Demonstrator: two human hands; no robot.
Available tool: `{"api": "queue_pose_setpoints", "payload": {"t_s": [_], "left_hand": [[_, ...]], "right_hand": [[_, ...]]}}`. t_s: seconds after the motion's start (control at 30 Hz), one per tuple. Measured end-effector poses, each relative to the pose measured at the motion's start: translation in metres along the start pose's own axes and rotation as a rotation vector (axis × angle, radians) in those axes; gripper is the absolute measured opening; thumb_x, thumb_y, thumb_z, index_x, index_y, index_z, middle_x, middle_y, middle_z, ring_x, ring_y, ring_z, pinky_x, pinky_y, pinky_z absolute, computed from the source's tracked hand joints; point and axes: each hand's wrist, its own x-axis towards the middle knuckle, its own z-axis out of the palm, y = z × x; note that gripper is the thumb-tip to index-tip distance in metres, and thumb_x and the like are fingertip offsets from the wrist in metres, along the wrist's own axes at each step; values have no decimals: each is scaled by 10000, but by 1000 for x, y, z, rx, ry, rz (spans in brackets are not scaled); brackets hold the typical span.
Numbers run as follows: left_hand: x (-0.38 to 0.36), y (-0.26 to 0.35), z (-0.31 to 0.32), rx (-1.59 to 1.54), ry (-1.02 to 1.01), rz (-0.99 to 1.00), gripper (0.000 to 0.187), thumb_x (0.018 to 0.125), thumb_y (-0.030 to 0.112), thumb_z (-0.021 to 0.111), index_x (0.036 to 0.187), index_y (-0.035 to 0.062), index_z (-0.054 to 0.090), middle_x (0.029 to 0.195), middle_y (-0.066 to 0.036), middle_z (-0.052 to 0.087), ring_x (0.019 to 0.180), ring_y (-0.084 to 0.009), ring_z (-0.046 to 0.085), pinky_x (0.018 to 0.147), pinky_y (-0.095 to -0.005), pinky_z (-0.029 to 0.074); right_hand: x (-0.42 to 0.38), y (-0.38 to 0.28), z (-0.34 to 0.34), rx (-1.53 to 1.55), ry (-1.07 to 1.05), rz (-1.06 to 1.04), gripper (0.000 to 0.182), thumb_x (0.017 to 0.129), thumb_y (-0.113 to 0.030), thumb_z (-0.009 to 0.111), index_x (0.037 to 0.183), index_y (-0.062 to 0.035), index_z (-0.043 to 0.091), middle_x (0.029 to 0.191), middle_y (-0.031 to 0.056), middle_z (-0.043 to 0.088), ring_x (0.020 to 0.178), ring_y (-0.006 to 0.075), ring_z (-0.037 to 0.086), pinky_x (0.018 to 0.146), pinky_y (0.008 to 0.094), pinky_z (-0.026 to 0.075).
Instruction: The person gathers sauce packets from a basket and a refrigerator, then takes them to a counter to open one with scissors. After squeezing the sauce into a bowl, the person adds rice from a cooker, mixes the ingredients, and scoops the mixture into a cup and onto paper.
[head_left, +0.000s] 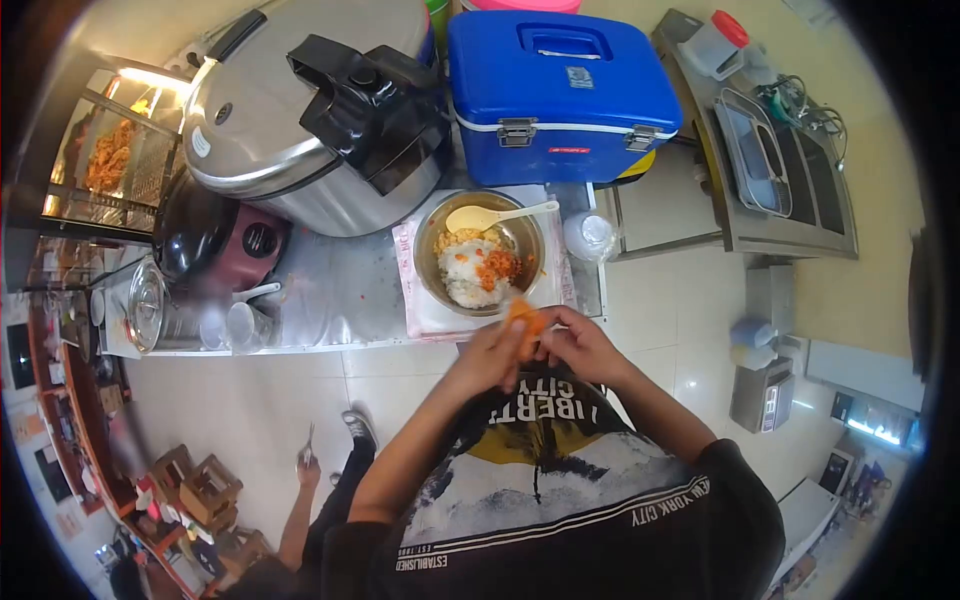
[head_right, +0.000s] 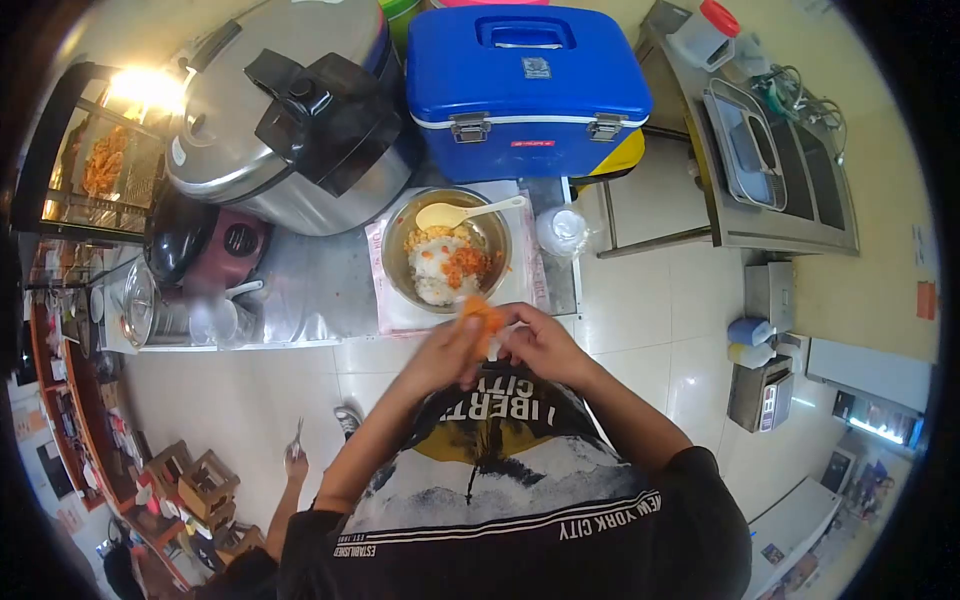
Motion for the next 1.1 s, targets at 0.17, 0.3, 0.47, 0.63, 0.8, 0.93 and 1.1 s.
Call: {"api": "queue_pose_setpoints", "payload": {"t_s": [0.17, 0.3, 0.47, 0.63, 0.8, 0.93, 1.1], "left_hand": [[16, 0, 7, 10, 137, -85, 621, 1030, 595, 384, 1024, 5, 576, 609, -67, 560, 509, -146, 552, 500, -283, 456], [-4, -19, -1, 68, 324, -79, 601, 1030, 583, 400, 1042, 3, 559, 707, -83, 608, 539, -145, 573, 508, -268, 450], [-23, -34, -14, -137, 603, 70, 513, 1041, 507, 440, 1025, 8, 562, 767, -80, 629, 578, -137, 582, 531, -255, 443], [-26, -21, -20, -20, 1101, 405, 358, 1015, 340, 571, 996, -17, 579, 850, -113, 636, 738, -185, 602, 685, -316, 491], [-13, 73, -31, 865, 1428, 786, 371, 884, 214, 702, 1188, 25, 608, 1275, -219, 537, 1185, -375, 532, 969, -468, 445], [11, 126, -79, 1199, 1577, 854, 534, 859, 244, 707, 1378, 257, 587, 1408, -162, 469, 1375, -358, 390, 1086, -544, 289], [-40, 233, -146, 1569, 1637, 977, 566, 774, 354, 763, 1283, 542, 600, 1324, -29, 542, 1270, -282, 490, 1005, -502, 311]], "right_hand": [[26, 52, -63, -123, 197, 53, 139, 1029, -140, 537, 1104, -23, 548, 769, 44, 591, 646, 118, 588, 600, 258, 503], [58, 95, -83, -71, 374, 222, 199, 1026, -168, 540, 1134, 0, 553, 799, 85, 629, 696, 168, 647, 628, 302, 527], [39, 24, -73, -683, 331, -157, 239, 987, -152, 580, 1157, 15, 563, 929, 145, 649, 799, 226, 665, 719, 338, 534], [119, -193, 22, -402, 166, -995, 275, 920, -134, 692, 1136, 6, 598, 1005, 139, 618, 895, 242, 613, 797, 324, 480], [268, -300, 111, -782, 322, -748, 789, 878, -602, 645, 1275, 66, 505, 1066, 251, 668, 1024, 386, 652, 916, 425, 495], [288, -309, 120, -903, 234, -742, 895, 832, -694, 641, 1304, 54, 497, 1114, 272, 653, 1062, 380, 641, 933, 422, 491], [234, -421, 147, -1034, 248, -735, 692, 897, -525, 601, 1322, 20, 551, 1192, 220, 616, 1096, 316, 613, 943, 377, 478]]}}
